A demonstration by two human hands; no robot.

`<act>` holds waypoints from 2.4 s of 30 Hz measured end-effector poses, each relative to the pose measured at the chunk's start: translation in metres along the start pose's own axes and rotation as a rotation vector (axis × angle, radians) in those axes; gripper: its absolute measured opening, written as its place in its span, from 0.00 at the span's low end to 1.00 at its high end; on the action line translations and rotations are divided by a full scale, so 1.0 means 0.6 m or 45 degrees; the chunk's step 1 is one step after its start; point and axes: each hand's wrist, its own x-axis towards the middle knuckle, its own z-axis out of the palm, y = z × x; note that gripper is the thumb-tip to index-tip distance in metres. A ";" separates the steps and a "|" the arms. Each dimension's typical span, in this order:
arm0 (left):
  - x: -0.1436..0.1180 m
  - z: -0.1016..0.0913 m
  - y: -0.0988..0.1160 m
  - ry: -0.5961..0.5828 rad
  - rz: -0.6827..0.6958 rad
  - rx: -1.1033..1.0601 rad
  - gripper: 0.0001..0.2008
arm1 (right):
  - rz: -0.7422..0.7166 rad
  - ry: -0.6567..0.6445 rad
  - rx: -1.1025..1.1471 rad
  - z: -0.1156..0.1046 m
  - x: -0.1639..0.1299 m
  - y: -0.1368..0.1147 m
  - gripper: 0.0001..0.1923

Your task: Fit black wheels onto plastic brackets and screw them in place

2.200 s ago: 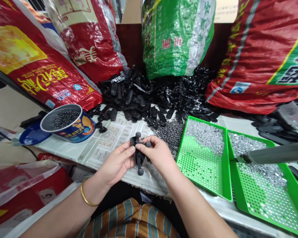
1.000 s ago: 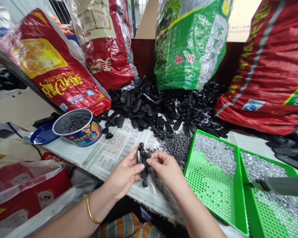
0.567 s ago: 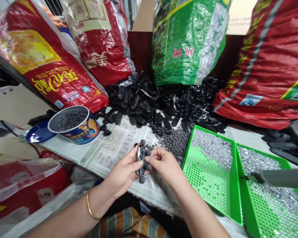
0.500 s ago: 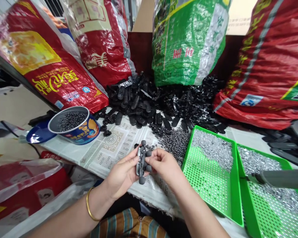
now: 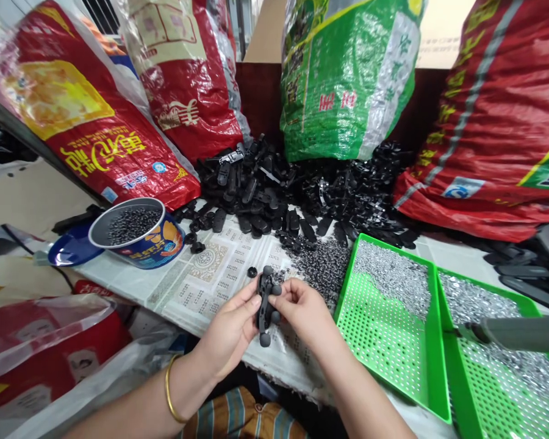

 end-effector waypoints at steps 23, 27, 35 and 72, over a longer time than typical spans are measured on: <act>0.009 -0.022 0.045 0.204 -0.146 0.333 0.27 | -0.495 0.584 -0.951 -0.095 0.129 -0.095 0.07; 0.001 -0.016 0.049 0.171 -0.159 0.281 0.26 | -0.498 0.679 -0.923 -0.108 0.178 -0.091 0.07; 0.001 -0.026 0.047 0.112 -0.166 0.229 0.26 | -0.525 0.747 -0.855 -0.122 0.176 -0.100 0.17; 0.032 -0.004 0.013 0.298 0.344 0.166 0.27 | -0.152 0.470 0.383 0.057 -0.038 -0.002 0.13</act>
